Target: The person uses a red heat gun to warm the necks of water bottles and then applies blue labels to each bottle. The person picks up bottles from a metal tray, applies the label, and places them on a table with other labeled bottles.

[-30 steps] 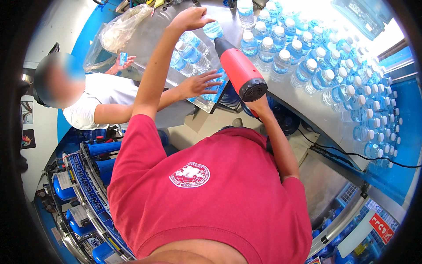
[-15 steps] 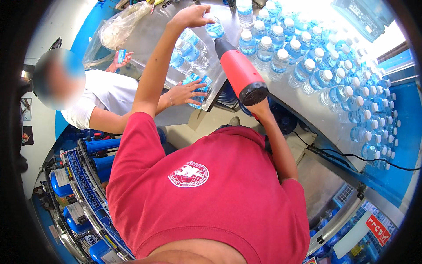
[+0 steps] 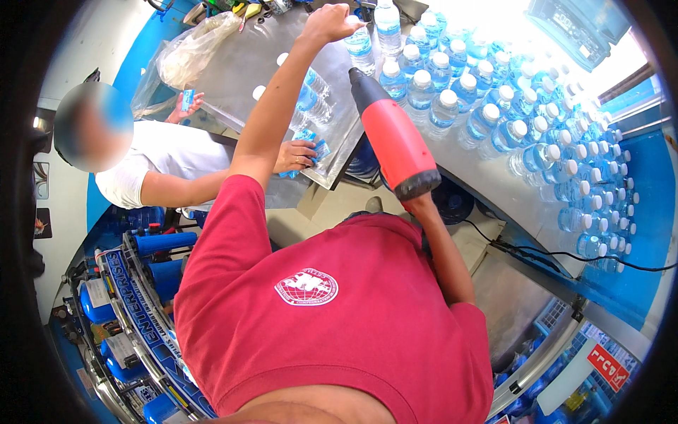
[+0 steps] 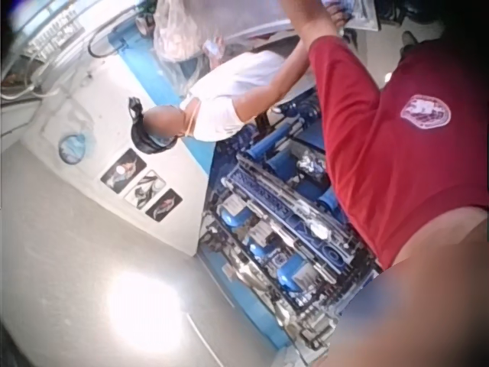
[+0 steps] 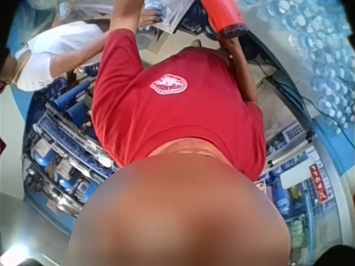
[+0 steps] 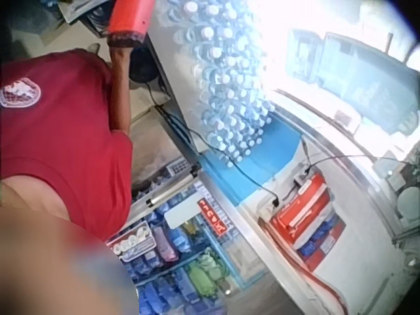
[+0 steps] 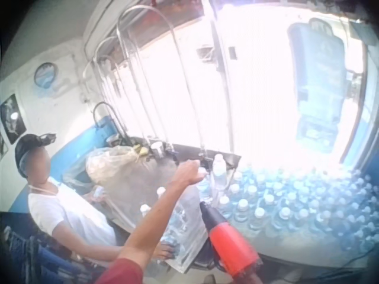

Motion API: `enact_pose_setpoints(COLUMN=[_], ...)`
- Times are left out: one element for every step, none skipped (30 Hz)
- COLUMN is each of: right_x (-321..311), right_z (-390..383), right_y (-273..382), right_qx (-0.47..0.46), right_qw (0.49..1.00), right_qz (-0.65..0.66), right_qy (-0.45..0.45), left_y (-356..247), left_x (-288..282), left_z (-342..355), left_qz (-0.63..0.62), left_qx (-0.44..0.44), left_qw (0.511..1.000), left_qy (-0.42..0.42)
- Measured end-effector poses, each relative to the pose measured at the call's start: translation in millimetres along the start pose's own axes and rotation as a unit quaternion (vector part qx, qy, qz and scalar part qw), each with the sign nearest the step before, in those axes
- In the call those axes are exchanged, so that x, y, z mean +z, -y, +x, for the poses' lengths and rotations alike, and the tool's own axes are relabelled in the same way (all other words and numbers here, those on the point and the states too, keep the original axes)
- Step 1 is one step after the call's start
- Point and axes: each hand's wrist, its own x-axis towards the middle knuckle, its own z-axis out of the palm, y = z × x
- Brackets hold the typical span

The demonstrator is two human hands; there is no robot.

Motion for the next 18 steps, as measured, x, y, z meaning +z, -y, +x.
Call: enact_pose_setpoints(right_x=[3.1, 1.5, 0.8, -2.5, -5.0, -9.8, -16.8, -23.9, -32.3, -40.9, -48.5, -56.3, -62.9, -67.9, -71.2, -72.3, -72.5, -71.6], right_z=[-7.0, -11.8, -16.9, -22.4, -27.0, -31.8, -36.4, -41.1, -46.9, -53.9, -60.0, -67.6, -74.1, -79.8, -83.6, -84.4, -84.8, -83.2], right_y=[1.1, 1.3, 1.7, 2.6, 4.0, 6.3, 9.4, 13.6, 19.0, 25.2, 31.3, 37.9, 43.7, 48.3, 51.1, 51.8, 51.5, 49.4], right_qx=[0.044, 0.061, 0.046, 0.052, 0.039, 0.058, 0.064, 0.072, 0.08, 0.089, 0.097, 0.106, 0.112, 0.119, 0.122, 0.123, 0.122, 0.119], right_qw=[0.994, 0.991, 0.997, 0.997, 0.999, 0.997, 0.997, 0.997, 0.996, 0.995, 0.994, 0.994, 0.993, 0.992, 0.992, 0.992, 0.992, 0.992], right_qz=[0.098, 0.119, 0.06, 0.054, 0.006, 0.043, 0.04, 0.041, 0.041, 0.041, 0.04, 0.039, 0.037, 0.035, 0.034, 0.032, 0.03, 0.029], right_qy=[-0.018, -0.01, -0.002, 0.002, 0.004, 0.005, 0.005, 0.004, 0.004, 0.004, 0.003, 0.004, 0.004, 0.004, 0.006, 0.009, 0.013, 0.018], left_y=[-1.9, -2.8, -4.2, -5.4, -7.3, -10.1, -10.4, -9.3, -8.4, -3.1, 7.2, 22.9, 41.1, 60.7, 75.1, 84.0, 89.2, 94.2], left_x=[2.8, 5.5, 8.3, 10.3, 11.7, 12.8, 11.5, 7.7, 2.6, -5.5, -14.2, -27.6, -44.2, -57.6, -66.5, -69.2, -68.8, -68.4], left_z=[5.9, 10.1, 13.7, 17.3, 21.3, 23.5, 22.9, 21.8, 19.2, 14.0, 1.0, -12.4, -21.4, -40.4, -54.7, -64.6, -71.0, -79.6], left_qz=[-0.006, -0.013, -0.019, -0.024, -0.029, -0.033, -0.031, -0.029, -0.027, -0.016, -0.013, 0.003, 0.01, 0.005, 0.028, 0.06, 0.017, -0.022], left_qx=[-0.017, -0.035, -0.054, -0.053, -0.052, -0.052, -0.048, -0.046, -0.046, -0.041, -0.001, 0.015, -0.023, -0.024, -0.046, -0.075, -0.075, -0.082], left_qw=[1.0, 0.999, 0.998, 0.998, 0.998, 0.998, 0.998, 0.996, 0.994, 0.989, 0.995, 0.996, 0.986, 0.985, 0.974, 0.961, 0.958, 0.951], left_qy=[0.004, 0.009, 0.015, 0.013, 0.013, 0.013, 0.041, 0.07, 0.1, 0.139, 0.095, 0.083, 0.164, 0.171, 0.22, 0.258, 0.278, 0.298])
